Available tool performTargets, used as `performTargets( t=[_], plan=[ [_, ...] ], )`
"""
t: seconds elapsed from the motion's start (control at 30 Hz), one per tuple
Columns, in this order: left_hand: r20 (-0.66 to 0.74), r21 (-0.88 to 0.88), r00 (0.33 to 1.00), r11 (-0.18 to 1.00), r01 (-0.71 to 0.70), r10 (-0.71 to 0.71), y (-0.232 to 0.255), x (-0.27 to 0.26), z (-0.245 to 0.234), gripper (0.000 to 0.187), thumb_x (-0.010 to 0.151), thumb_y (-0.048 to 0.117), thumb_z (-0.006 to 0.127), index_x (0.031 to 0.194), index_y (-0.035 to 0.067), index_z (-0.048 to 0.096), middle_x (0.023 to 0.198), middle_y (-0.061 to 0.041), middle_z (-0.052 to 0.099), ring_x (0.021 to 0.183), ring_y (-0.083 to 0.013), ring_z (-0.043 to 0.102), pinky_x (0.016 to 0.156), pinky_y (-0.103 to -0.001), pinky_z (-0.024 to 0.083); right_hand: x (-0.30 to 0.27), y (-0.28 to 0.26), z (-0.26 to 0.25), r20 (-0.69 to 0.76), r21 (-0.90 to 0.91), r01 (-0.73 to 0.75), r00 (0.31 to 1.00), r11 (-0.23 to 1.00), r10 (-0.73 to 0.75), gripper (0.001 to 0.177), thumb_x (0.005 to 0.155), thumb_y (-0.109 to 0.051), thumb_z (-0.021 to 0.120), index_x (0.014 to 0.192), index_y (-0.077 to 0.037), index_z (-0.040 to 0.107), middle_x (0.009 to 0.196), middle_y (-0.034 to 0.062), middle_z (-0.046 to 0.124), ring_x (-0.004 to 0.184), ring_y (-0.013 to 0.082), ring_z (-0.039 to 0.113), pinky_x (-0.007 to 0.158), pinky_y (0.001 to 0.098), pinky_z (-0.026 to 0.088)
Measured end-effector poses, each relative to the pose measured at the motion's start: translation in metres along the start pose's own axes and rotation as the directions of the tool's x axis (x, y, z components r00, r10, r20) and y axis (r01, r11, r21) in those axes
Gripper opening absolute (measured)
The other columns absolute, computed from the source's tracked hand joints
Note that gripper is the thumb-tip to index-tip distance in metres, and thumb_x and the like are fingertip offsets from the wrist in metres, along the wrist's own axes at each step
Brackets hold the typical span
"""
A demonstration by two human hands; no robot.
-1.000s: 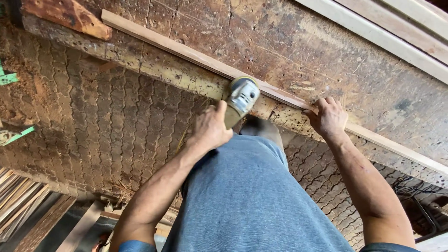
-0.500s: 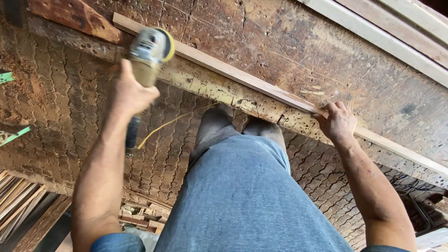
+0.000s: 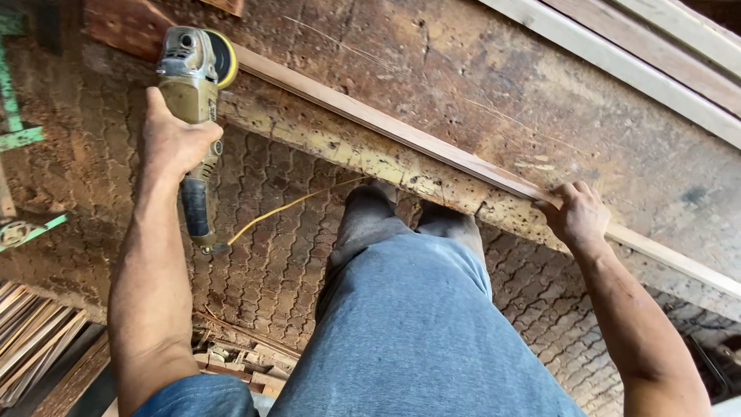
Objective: Sanding a wooden plank and applying adhesive in a woodworking workshop.
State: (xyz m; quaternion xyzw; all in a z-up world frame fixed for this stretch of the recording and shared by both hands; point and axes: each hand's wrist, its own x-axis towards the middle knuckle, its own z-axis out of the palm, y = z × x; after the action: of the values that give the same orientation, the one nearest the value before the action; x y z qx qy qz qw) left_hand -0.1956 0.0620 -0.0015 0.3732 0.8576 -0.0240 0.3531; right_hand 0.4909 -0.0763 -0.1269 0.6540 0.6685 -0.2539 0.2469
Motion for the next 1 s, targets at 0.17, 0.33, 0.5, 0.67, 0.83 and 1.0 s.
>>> performTargets(
  t=[0.17, 0.33, 0.5, 0.67, 0.83, 1.0],
  plan=[
    [0.051, -0.018, 0.998, 0.999, 0.039, -0.038, 0.04, -0.04, 0.01, 0.085, 0.077, 0.004, 0.072, 0.151, 0.01, 0.031, 0.119, -0.013, 0.061, 0.096, -0.0233, 0.067, 0.077, -0.044, 0.061, 0.004, 0.01, 0.014, 0.005, 0.008, 0.017, 1.0, 1.0, -0.018, 0.058, 0.086, -0.062, 0.072, 0.118, -0.015, 0.075, 0.112, 0.01, 0.068, 0.102, 0.0235, 0.061, 0.073, 0.0379, 0.054],
    [0.2, -0.007, 0.977, 0.997, 0.077, -0.074, 0.075, -0.098, 0.051, 0.069, 0.077, 0.001, 0.07, 0.138, 0.009, 0.038, 0.11, -0.015, 0.062, 0.077, -0.0253, 0.068, 0.061, -0.041, 0.061, 0.005, 0.017, 0.019, -0.045, -0.002, 0.074, 0.996, 0.997, -0.074, 0.06, 0.086, -0.063, 0.073, 0.118, -0.012, 0.074, 0.109, 0.0099, 0.067, 0.097, 0.0224, 0.061, 0.072, 0.0373, 0.053],
    [0.3, 0.185, 0.953, 0.978, -0.096, 0.037, 0.107, -0.17, 0.141, 0.066, 0.081, 0.012, 0.075, 0.137, 0.011, 0.039, 0.106, -0.019, 0.066, 0.078, -0.0281, 0.071, 0.062, -0.041, 0.061, 0.006, 0.023, 0.022, -0.127, 0.027, 0.154, 0.981, 0.988, -0.149, 0.058, 0.086, -0.063, 0.074, 0.115, -0.012, 0.074, 0.105, 0.0096, 0.066, 0.093, 0.0222, 0.059, 0.069, 0.036, 0.051],
    [0.423, 0.187, 0.877, 0.924, -0.333, 0.23, 0.128, -0.248, 0.256, 0.071, 0.08, 0.013, 0.075, 0.14, 0.004, 0.038, 0.107, -0.022, 0.064, 0.083, -0.0307, 0.07, 0.065, -0.044, 0.062, 0.007, 0.026, 0.015, -0.143, 0.073, 0.208, 0.97, 0.975, -0.197, 0.056, 0.089, -0.061, 0.075, 0.113, -0.01, 0.072, 0.102, 0.0082, 0.064, 0.09, 0.0222, 0.058, 0.068, 0.0354, 0.051],
    [0.406, 0.065, 0.827, 0.89, -0.451, 0.389, 0.154, -0.311, 0.316, 0.075, 0.074, 0.012, 0.078, 0.137, 0.0, 0.039, 0.102, -0.022, 0.062, 0.085, -0.0311, 0.067, 0.067, -0.046, 0.058, -0.006, 0.033, 0.006, -0.209, 0.102, 0.224, 0.957, 0.969, -0.199, 0.054, 0.085, -0.058, 0.079, 0.11, -0.01, 0.071, 0.1, 0.0099, 0.064, 0.093, 0.024, 0.061, 0.07, 0.039, 0.052],
    [0.226, -0.203, 0.921, 0.94, -0.275, 0.318, 0.169, -0.336, 0.297, 0.059, 0.075, 0.011, 0.074, 0.125, 0.001, 0.045, 0.102, -0.017, 0.065, 0.074, -0.0243, 0.069, 0.058, -0.039, 0.063, -0.037, 0.04, -0.005, -0.484, 0.241, 0.457, 0.821, 0.856, -0.302, 0.054, 0.085, -0.052, 0.078, 0.119, -0.011, 0.069, 0.112, 0.0106, 0.067, 0.102, 0.0266, 0.064, 0.088, 0.0423, 0.056]
  ],
)
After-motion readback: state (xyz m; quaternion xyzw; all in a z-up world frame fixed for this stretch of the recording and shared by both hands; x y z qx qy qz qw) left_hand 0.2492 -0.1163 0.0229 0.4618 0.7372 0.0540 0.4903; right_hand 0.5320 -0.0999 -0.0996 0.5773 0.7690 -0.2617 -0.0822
